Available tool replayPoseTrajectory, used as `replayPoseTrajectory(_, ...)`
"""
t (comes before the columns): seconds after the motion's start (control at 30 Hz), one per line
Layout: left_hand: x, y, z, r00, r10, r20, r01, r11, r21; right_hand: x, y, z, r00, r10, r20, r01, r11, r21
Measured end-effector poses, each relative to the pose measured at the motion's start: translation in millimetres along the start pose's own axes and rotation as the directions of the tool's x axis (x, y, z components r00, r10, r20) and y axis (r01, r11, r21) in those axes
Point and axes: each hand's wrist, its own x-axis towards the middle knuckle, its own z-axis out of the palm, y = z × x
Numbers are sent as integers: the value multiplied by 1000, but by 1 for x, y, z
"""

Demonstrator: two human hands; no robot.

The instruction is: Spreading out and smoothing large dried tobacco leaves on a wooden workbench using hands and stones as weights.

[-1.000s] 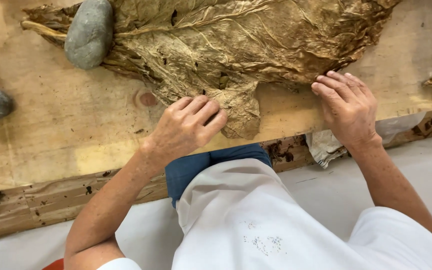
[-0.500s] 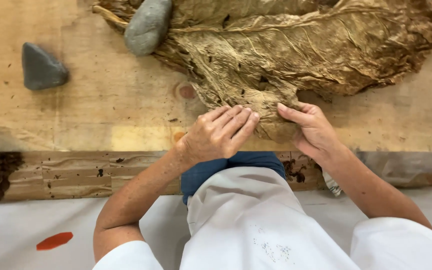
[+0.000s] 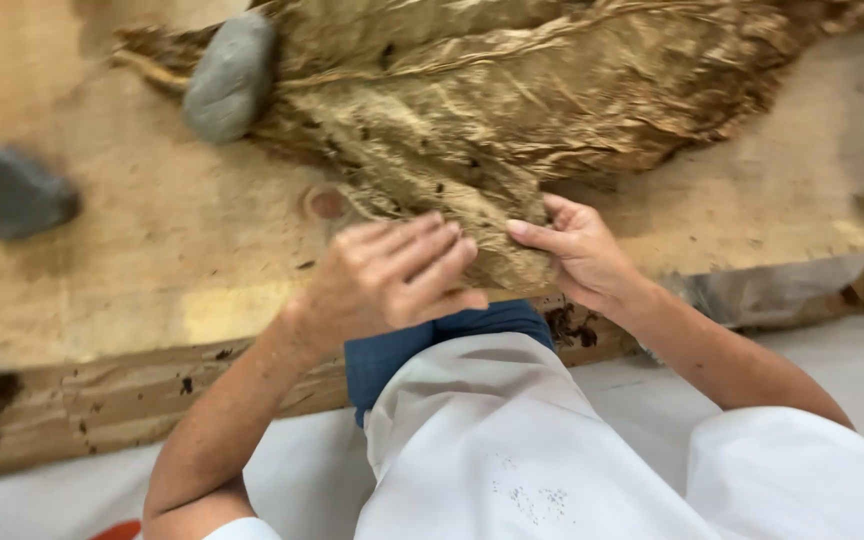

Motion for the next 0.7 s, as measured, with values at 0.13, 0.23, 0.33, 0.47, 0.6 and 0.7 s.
replayPoseTrajectory(0.13, 74, -41, 35, 996, 13, 90, 1, 989, -151, -7, -13, 8, 986, -70, 152, 75, 997, -25)
replayPoseTrajectory(0.23, 71, -83, 128, 944, 62, 324, -35, 995, -89, -3, 4, 6, 978, -207, 26, 204, 975, 84)
replayPoseTrajectory(0.33, 70, -102, 154, 730, -141, 669, 230, 972, -46, -9, -4, 13, 979, -203, -22, 203, 979, -9)
replayPoseTrajectory(0.47, 72, -103, 152, 667, -121, 735, 224, 974, -42, 0, -12, 3, 891, -447, -81, 439, 893, -96)
replayPoseTrajectory(0.6, 84, -103, 145, 630, -126, 766, 244, 969, -41, 23, -30, -23, 838, -417, -352, 516, 816, 262)
replayPoseTrajectory(0.7, 104, -109, 152, 748, -39, 663, 152, 982, -114, 41, -38, -42, 877, -190, -442, 408, 781, 473)
